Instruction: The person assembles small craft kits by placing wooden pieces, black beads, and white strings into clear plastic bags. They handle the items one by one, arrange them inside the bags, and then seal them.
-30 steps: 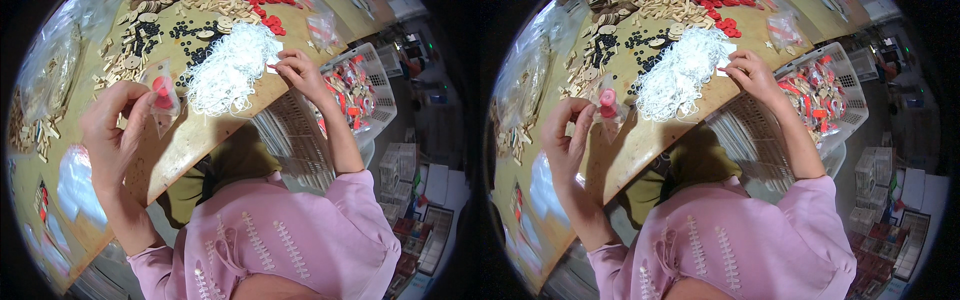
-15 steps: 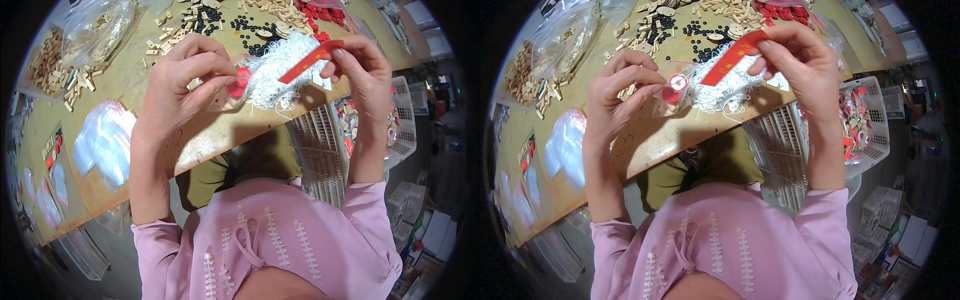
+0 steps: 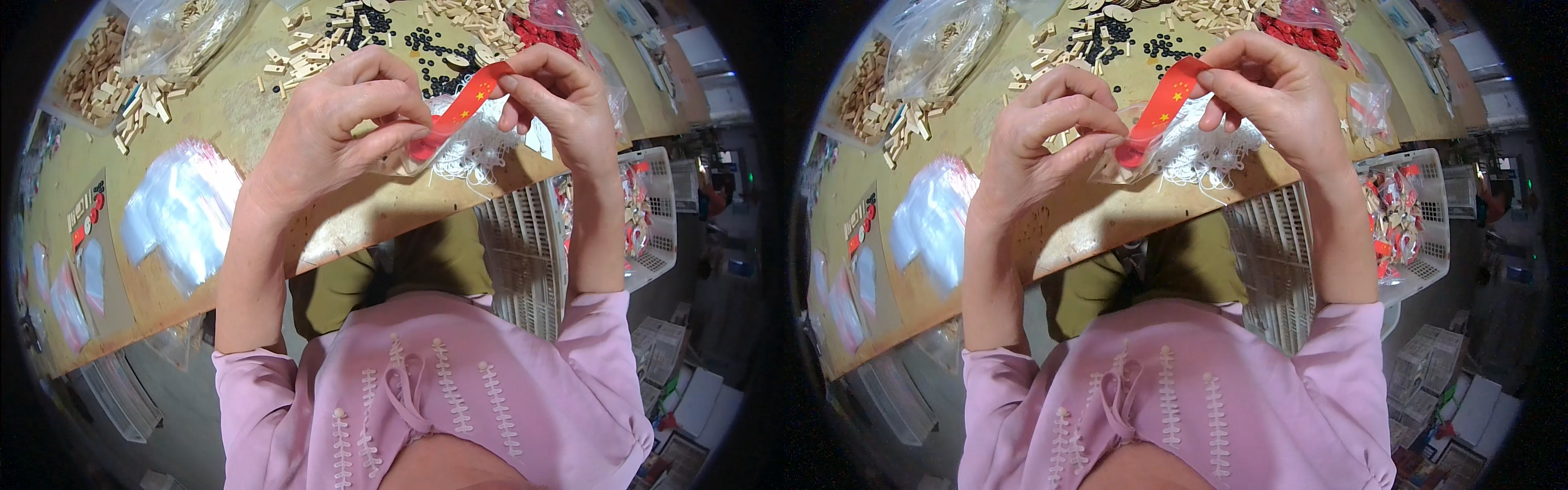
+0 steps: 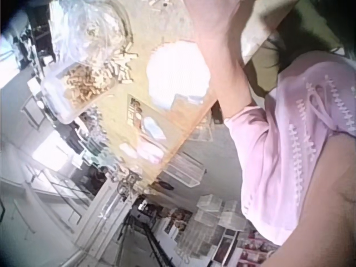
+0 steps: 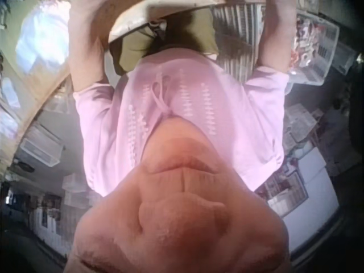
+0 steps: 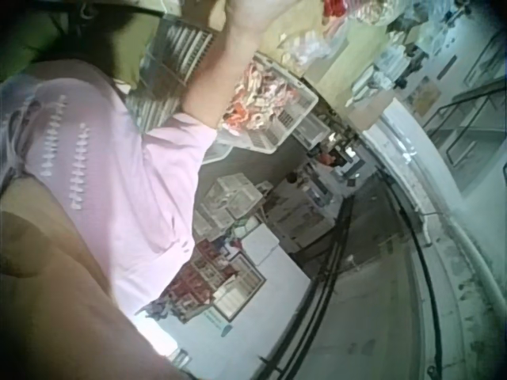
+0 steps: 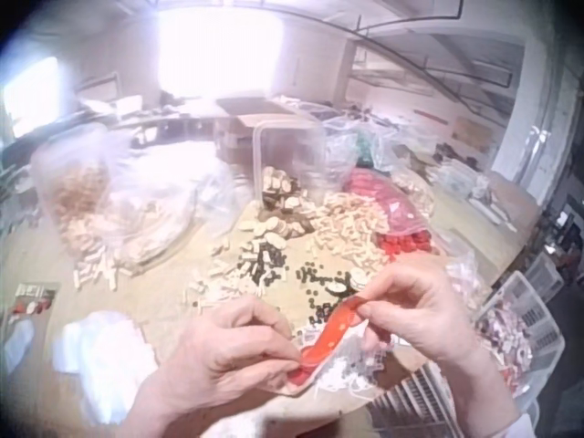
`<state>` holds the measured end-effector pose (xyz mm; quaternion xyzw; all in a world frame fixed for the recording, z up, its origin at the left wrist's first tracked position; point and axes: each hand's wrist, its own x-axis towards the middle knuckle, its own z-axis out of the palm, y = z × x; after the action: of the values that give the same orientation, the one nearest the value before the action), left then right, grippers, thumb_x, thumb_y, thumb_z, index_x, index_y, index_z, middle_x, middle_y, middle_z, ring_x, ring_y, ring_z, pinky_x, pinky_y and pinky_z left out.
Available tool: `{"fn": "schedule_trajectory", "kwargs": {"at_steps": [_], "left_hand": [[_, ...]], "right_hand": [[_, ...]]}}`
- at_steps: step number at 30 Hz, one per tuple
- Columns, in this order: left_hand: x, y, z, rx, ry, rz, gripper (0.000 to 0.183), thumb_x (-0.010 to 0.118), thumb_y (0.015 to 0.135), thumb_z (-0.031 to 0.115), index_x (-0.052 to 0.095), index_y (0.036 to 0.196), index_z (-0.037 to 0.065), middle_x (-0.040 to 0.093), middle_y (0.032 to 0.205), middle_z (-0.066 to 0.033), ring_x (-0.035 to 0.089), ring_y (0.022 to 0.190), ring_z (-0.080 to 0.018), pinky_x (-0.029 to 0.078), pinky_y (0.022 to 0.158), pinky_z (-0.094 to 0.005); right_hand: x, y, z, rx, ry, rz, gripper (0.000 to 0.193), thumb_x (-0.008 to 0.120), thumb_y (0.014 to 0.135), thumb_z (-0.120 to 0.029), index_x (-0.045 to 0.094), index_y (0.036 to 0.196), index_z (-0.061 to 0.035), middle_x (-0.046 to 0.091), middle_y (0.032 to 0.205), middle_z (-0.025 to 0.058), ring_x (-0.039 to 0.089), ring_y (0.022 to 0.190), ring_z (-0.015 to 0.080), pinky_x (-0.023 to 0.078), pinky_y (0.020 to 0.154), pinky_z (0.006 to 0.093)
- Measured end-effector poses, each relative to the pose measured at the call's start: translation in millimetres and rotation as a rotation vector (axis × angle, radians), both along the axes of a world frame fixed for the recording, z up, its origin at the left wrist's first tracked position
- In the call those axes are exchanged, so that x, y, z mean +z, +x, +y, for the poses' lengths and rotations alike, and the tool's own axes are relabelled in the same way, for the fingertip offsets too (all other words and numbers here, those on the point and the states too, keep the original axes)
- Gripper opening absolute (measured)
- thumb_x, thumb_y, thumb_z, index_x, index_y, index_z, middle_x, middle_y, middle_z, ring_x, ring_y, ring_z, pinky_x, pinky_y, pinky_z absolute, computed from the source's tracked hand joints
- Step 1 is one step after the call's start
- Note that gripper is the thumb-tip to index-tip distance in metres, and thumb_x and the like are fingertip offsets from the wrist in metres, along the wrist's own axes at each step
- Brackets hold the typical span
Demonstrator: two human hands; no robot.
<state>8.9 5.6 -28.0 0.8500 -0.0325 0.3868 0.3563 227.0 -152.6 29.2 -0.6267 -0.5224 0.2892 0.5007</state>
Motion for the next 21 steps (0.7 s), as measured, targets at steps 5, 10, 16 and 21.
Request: {"fn": "schedule_trajectory", "kwargs": {"at_steps": [5, 10, 16, 21], "left_hand": [[-2.3, 1.6, 0.9, 0.013, 0.022, -0.007, 0.012, 0.079, 0.082, 0.009, 0.074, 0.093, 0.007, 0.066, 0.095, -0.0064, 0.067, 0.083, -0.0217, 0.055, 0.071, -0.0323], [-2.5, 1.5, -1.3, 0.026, 0.004, 0.01, 0.013, 0.079, 0.081, 0.008, 0.072, 0.092, 0.006, 0.067, 0.095, -0.0069, 0.068, 0.085, -0.0222, 0.055, 0.072, -0.0331], [-4.4, 2.1, -3.2, 0.018, -0.004, 0.024, 0.012, 0.076, 0.082, 0.008, 0.07, 0.092, 0.006, 0.066, 0.096, -0.0083, 0.068, 0.087, -0.026, 0.056, 0.073, -0.035], [-4.6, 2.5, -1.7, 0.04, 0.024, 0.002, 0.011, 0.075, 0.083, 0.009, 0.068, 0.091, 0.006, 0.066, 0.097, -0.0094, 0.068, 0.089, -0.0289, 0.055, 0.076, -0.0364]], "right_hand": [[1.1, -24.0, 9.5, 0.119, -0.285, 0.067, 0.008, 0.066, 0.096, -0.006, 0.07, 0.1, -0.0015, 0.073, 0.081, 0.0042, 0.068, 0.058, 0.0076, 0.048, 0.049, 0.0202], [-2.5, -19.6, 12.1, 0.174, -0.356, 0.052, 0.008, 0.064, 0.097, -0.006, 0.069, 0.101, -0.0017, 0.073, 0.08, 0.0031, 0.067, 0.056, 0.0063, 0.048, 0.047, 0.0193], [-5.3, -26.9, 15.2, 0.26, -0.486, -0.016, 0.011, 0.06, 0.101, -0.006, 0.069, 0.102, -0.0004, 0.072, 0.084, 0.002, 0.064, 0.055, 0.0052, 0.05, 0.05, 0.0189], [-3.5, -23.2, 10.5, 0.256, -0.363, -0.164, 0.013, 0.066, 0.098, -0.01, 0.07, 0.106, -0.0004, 0.068, 0.09, -0.0001, 0.062, 0.07, 0.0057, 0.049, 0.062, 0.0223]]}}
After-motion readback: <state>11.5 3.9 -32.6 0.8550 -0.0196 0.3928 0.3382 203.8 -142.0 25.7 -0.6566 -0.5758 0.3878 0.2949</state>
